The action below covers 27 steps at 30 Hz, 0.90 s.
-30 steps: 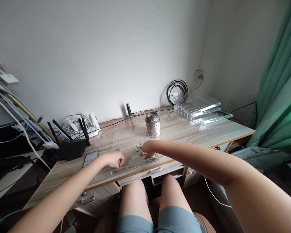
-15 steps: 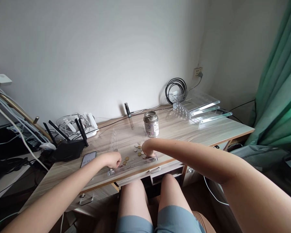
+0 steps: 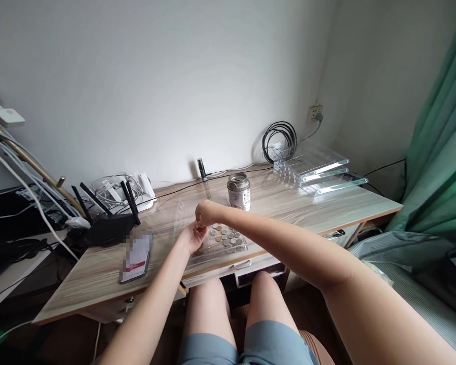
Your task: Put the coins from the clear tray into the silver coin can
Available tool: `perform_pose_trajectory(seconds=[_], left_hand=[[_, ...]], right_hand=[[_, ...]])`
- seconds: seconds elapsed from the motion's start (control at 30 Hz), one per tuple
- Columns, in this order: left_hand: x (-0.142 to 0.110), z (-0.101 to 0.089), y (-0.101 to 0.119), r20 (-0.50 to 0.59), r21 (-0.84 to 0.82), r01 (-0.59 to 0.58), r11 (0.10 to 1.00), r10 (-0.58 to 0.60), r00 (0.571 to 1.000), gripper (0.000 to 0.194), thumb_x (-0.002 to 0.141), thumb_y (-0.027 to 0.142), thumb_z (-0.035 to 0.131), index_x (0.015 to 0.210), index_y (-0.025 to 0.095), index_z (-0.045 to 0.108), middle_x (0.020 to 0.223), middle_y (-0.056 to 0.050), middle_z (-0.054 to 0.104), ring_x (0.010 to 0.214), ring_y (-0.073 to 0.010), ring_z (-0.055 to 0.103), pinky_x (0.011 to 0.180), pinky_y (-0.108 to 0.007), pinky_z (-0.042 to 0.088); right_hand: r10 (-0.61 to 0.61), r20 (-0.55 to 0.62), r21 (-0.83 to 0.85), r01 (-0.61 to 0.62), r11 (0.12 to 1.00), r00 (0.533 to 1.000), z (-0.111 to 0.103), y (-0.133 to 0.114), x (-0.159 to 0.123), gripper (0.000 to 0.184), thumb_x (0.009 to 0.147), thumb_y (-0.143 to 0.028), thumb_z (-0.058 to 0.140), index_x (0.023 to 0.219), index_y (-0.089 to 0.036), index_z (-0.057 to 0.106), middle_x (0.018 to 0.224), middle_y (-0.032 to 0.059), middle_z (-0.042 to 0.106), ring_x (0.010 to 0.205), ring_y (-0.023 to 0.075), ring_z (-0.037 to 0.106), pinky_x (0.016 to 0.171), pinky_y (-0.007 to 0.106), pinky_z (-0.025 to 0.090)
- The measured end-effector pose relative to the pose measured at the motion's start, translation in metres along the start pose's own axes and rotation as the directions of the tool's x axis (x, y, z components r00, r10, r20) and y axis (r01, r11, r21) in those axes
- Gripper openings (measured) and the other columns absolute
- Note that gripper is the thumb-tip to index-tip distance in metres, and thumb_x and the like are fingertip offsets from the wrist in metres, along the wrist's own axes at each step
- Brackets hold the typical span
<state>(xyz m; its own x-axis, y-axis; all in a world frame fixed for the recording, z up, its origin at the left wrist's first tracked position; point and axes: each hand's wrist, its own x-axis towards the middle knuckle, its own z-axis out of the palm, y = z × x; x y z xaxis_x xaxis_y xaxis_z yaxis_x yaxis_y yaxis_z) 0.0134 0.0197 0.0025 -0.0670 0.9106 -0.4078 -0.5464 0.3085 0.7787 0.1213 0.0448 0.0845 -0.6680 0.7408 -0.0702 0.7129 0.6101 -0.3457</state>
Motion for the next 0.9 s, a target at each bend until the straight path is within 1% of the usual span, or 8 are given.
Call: perform_pose_trajectory(seconds=[0.13,0.2,0.27,0.33,0.5,0.6,0.7,0.9], left_hand=[[-0.004,-0.002,0.001,0.023,-0.137,0.067,0.988,-0.064,0.998,0.028,0.085,0.013,0.031,0.06,0.014,0.044,0.053,0.001,0.046,0.045,-0.003,0.048,0.043,-0.011,0.042],[-0.005,-0.006,0.003,0.047,-0.17,0.11,0.979,-0.104,0.993,0.027,0.084,0.015,0.034,0.058,0.014,0.042,0.048,0.003,0.039,0.038,-0.002,0.04,0.033,-0.009,0.031],[-0.005,-0.009,0.004,0.07,-0.187,0.145,0.972,-0.134,0.988,0.026,0.082,0.016,0.037,0.056,0.014,0.041,0.044,0.006,0.031,0.033,-0.0014,0.031,0.029,-0.01,0.022],[-0.003,-0.009,0.003,0.086,-0.196,0.166,0.966,-0.152,0.985,0.025,0.081,0.017,0.038,0.056,0.014,0.04,0.044,0.007,0.027,0.031,-0.0014,0.027,0.029,-0.011,0.019],[0.0,-0.006,0.001,0.107,-0.218,0.174,0.96,-0.153,0.982,0.02,0.079,0.014,0.038,0.059,0.014,0.042,0.047,0.005,0.035,0.034,-0.0015,0.031,0.031,-0.011,0.021],[-0.002,-0.008,0.003,0.105,-0.253,0.161,0.954,-0.138,0.985,0.02,0.079,0.012,0.037,0.06,0.013,0.044,0.047,0.004,0.036,0.035,-0.0017,0.032,0.032,-0.011,0.023],[-0.004,-0.012,0.005,0.094,-0.293,0.154,0.944,-0.132,0.987,0.02,0.078,0.012,0.036,0.061,0.013,0.045,0.048,0.003,0.037,0.036,-0.0023,0.033,0.032,-0.011,0.025],[-0.004,-0.015,0.007,0.071,-0.334,0.156,0.93,-0.14,0.988,0.019,0.078,0.011,0.036,0.062,0.012,0.047,0.048,0.003,0.039,0.037,-0.003,0.035,0.032,-0.012,0.028]], right_hand=[[0.015,-0.035,-0.209,-0.022,0.978,0.999,0.005,0.01,-0.013,0.021,0.068,-0.018,0.053,0.084,-0.018,0.066,0.087,0.0044,0.065,0.075,0.0158,0.057,0.059,0.022,0.039],[0.042,0.156,-0.335,0.013,0.942,0.987,0.01,0.025,-0.024,0.021,0.063,-0.02,0.059,0.082,-0.017,0.067,0.083,0.0053,0.065,0.075,0.0186,0.057,0.058,0.024,0.038],[0.052,0.376,-0.366,0.097,0.926,0.925,0.017,0.038,-0.032,0.03,0.055,-0.02,0.066,0.085,-0.017,0.067,0.081,0.0054,0.065,0.075,0.0198,0.056,0.058,0.025,0.037],[0.038,0.47,-0.357,0.15,0.922,0.882,0.024,0.048,-0.036,0.038,0.052,-0.018,0.067,0.089,-0.018,0.066,0.08,0.0049,0.065,0.075,0.0199,0.055,0.058,0.026,0.037],[0.046,0.507,-0.376,0.172,0.91,0.861,0.033,0.05,-0.03,0.022,0.047,-0.016,0.067,0.068,-0.019,0.067,0.065,0.0012,0.061,0.068,0.0182,0.053,0.058,0.026,0.035],[0.046,0.467,-0.405,0.168,0.899,0.883,0.036,0.046,-0.029,0.016,0.047,-0.008,0.063,0.06,-0.018,0.065,0.06,0.0019,0.059,0.068,0.0185,0.053,0.061,0.028,0.036],[0.04,0.448,-0.43,0.176,0.886,0.893,0.038,0.044,-0.031,0.018,0.046,-0.003,0.061,0.058,-0.016,0.065,0.061,0.004,0.06,0.071,0.0208,0.054,0.063,0.031,0.036],[0.06,0.519,-0.432,0.201,0.879,0.853,0.037,0.043,-0.031,0.018,0.049,-0.006,0.061,0.061,-0.017,0.067,0.059,0.004,0.06,0.066,0.0211,0.054,0.056,0.028,0.036]])
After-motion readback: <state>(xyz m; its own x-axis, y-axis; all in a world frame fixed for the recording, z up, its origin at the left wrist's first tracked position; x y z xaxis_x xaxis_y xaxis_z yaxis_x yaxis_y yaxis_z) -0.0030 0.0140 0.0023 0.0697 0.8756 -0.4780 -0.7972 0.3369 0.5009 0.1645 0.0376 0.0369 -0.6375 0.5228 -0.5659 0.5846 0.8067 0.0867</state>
